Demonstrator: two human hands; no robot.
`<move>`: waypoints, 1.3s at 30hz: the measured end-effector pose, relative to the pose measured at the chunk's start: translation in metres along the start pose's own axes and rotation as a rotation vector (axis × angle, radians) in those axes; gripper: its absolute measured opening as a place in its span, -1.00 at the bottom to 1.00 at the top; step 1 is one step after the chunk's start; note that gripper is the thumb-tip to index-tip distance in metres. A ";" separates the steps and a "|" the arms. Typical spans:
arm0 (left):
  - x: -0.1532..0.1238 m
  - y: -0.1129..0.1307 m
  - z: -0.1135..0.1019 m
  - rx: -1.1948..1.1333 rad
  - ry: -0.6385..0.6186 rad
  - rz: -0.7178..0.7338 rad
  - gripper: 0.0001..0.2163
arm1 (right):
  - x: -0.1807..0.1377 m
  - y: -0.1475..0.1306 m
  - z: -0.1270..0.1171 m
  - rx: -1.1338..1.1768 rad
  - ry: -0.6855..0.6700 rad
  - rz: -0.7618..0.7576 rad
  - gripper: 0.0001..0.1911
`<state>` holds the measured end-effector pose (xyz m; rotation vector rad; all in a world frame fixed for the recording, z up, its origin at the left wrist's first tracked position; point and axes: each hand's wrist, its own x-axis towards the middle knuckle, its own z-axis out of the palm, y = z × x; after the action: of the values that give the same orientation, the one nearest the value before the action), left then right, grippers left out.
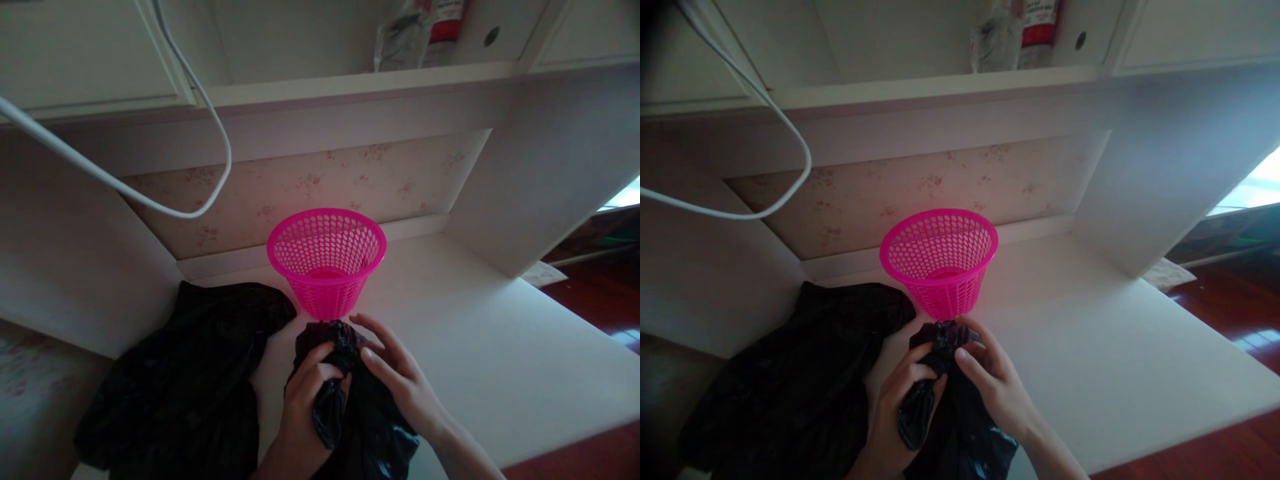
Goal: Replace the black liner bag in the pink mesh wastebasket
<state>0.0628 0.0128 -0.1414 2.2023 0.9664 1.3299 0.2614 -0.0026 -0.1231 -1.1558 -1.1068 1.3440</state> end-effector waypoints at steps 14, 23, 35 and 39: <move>-0.005 -0.007 -0.007 0.248 -0.177 0.323 -0.62 | 0.016 0.000 0.004 0.251 0.297 0.029 -0.61; -0.015 -0.010 -0.018 0.205 -0.448 0.475 -0.65 | 0.072 0.019 -0.063 0.365 0.653 -0.014 -0.42; 0.030 0.016 -0.032 -0.191 -0.349 -0.115 -0.90 | 0.035 -0.062 -0.029 -0.189 0.145 -0.497 -0.91; 0.065 0.012 -0.017 -0.309 -0.290 -0.066 -0.84 | 0.020 -0.085 -0.011 -0.379 -0.193 -0.593 -0.70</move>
<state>0.0721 0.0517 -0.0861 2.0325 0.6701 1.0160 0.2814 0.0244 -0.0419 -0.8577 -1.7357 0.8091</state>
